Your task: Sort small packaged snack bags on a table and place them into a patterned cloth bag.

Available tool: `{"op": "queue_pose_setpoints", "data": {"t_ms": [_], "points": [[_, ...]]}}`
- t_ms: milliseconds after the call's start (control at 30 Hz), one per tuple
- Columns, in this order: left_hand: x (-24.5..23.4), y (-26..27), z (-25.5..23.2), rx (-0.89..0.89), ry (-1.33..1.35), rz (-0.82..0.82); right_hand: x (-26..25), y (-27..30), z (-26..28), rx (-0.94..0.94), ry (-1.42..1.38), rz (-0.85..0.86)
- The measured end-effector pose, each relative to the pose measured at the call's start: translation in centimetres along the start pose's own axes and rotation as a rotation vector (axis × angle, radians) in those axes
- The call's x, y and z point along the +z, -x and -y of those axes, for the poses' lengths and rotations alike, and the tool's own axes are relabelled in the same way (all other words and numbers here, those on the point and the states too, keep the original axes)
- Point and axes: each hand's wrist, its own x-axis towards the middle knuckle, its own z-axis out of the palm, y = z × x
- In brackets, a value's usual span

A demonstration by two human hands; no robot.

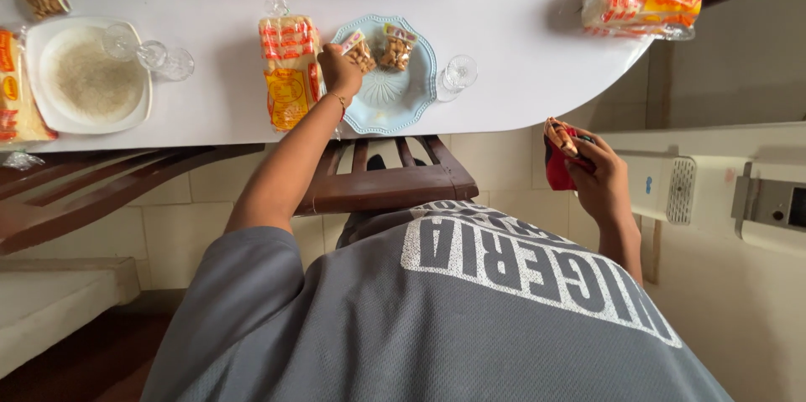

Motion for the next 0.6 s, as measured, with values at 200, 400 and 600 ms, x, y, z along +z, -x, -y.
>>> {"op": "queue_pose_setpoints", "data": {"t_ms": [200,400,600], "points": [[-0.2,-0.3,-0.7,0.100,-0.164,0.013,0.0,0.0,-0.6,-0.016,-0.075,-0.034],[-6.6,6.3,-10.7,0.138,0.136,0.388,-1.3,-1.2,-0.3,-0.093,-0.058,-0.004],[-14.7,10.2,-12.0,0.605,0.112,0.180,-0.8,-7.1,1.1,-0.229,-0.066,0.130]]}}
